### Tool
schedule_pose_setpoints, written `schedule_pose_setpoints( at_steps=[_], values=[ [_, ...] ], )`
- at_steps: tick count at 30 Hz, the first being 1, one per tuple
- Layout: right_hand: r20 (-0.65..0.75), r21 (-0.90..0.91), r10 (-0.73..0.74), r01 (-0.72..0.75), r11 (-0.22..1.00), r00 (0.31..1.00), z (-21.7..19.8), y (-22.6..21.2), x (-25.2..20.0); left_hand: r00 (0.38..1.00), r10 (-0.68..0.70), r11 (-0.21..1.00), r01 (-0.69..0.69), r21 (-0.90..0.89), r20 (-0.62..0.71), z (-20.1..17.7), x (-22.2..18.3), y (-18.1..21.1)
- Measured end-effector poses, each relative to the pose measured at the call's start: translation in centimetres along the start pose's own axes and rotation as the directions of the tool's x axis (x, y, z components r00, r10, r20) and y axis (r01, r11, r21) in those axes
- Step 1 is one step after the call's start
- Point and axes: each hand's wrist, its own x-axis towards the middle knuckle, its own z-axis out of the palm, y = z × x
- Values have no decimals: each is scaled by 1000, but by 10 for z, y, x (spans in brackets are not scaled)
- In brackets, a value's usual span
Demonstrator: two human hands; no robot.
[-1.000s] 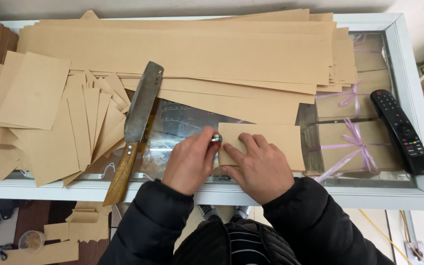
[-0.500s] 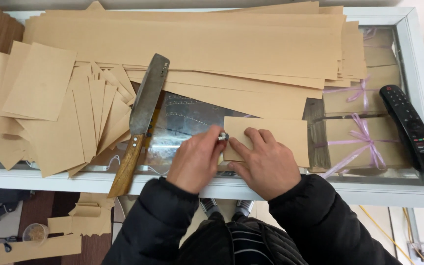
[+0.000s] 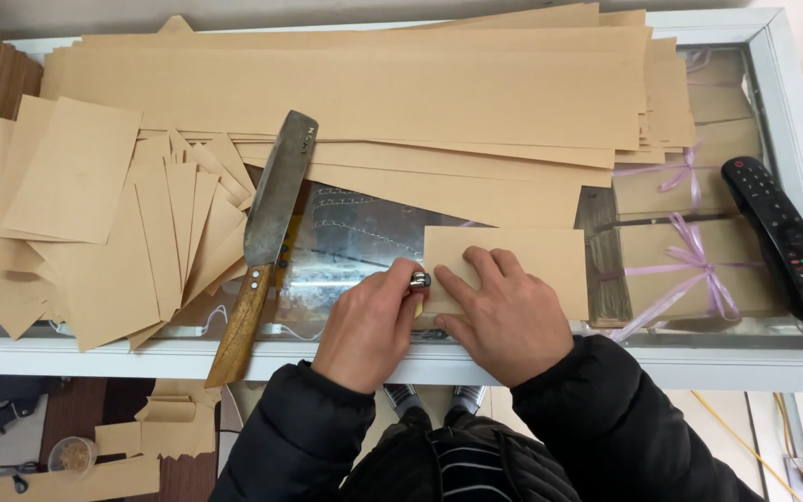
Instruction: Folding rectangular brown paper sheets into wrappers using a large knife and a small metal tool for creasing.
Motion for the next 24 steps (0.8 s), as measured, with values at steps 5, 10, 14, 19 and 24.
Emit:
schedule_pose_setpoints(
  at_steps=[5,10,14,19,24],
  values=[
    [-4,8,2,-2,1000,1000,-6,0,-1,999,16,1000,-15,-8,31,-1,-9,1],
    [-16,14,6,-6,1000,1000,-8,1,-2,999,27,1000,-28,6,34,-1,-13,1],
    [10,208,42,-43,977,999,-14,13,-4,1000,-30,999,30,21,4,-4,-22,-14],
    [30,666,56,-62,743,998,-33,58,-14,967,-238,971,236,-29,-88,-24,-25,-21],
    [-18,389,241,-215,896,970,-12,110,-14,953,-238,958,262,119,-186,-14,-26,-47]
  ],
)
